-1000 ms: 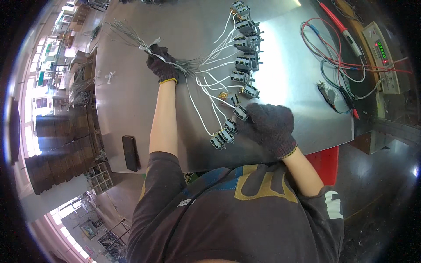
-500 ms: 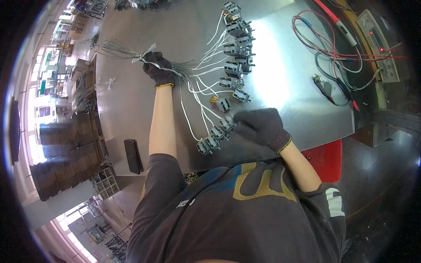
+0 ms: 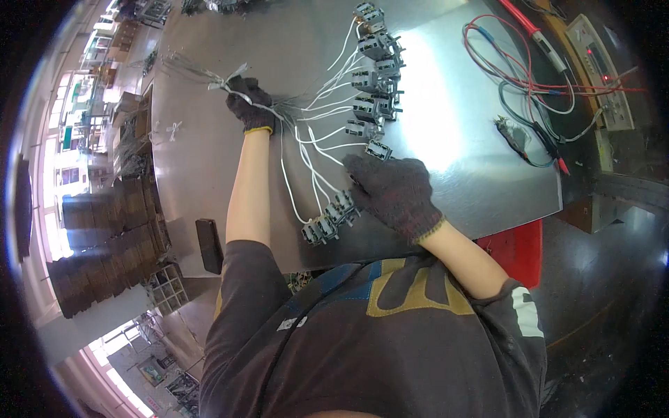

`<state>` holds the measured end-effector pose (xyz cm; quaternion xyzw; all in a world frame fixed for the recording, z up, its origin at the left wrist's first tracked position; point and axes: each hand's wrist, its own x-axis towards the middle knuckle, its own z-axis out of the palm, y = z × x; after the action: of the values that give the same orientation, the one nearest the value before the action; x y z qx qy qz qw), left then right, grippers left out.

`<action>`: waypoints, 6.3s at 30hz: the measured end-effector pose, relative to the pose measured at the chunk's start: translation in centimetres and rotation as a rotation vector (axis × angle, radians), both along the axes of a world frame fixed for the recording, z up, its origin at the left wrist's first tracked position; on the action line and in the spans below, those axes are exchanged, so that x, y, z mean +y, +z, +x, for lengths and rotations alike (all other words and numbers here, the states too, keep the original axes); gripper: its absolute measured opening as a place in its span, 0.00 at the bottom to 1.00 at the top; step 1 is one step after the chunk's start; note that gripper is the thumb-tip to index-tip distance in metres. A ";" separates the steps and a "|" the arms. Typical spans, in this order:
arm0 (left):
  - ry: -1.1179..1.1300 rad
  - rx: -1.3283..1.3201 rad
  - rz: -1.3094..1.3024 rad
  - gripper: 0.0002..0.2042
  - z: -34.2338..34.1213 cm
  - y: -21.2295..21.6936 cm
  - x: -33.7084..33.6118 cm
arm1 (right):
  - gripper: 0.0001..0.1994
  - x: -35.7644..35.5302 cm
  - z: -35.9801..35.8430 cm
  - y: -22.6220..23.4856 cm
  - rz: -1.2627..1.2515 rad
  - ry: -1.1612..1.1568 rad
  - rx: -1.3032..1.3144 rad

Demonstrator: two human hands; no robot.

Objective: Testing multiple electronic components arranged on a workbench using a specialized probe.

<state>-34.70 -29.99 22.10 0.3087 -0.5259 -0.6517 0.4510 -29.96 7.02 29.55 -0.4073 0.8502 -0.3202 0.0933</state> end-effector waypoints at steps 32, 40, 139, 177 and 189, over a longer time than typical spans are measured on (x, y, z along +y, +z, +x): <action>-0.055 0.062 0.089 0.11 -0.8 -0.1 -1.1 | 0.23 -0.1 2.6 -1.8 0.009 -0.011 0.053; -0.034 0.002 -0.024 0.15 -1.4 1.1 0.6 | 0.28 -0.1 1.9 -2.4 -0.025 0.051 -0.044; -0.121 0.018 -0.055 0.17 -1.7 -2.1 -1.0 | 0.26 -0.7 -7.2 -0.1 -0.664 -0.238 -0.093; -0.276 0.060 0.147 0.25 -1.4 -2.3 -1.4 | 0.22 5.1 -4.8 -2.2 -0.275 -0.092 0.006; -0.246 -0.038 0.058 0.17 -1.7 -0.8 -0.6 | 0.22 1.5 -9.6 2.8 -0.288 -0.381 -0.180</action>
<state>-36.40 -30.63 21.28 0.2672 -0.5492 -0.7111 0.3483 -39.52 8.51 32.39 -0.2186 0.8455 -0.4849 0.0474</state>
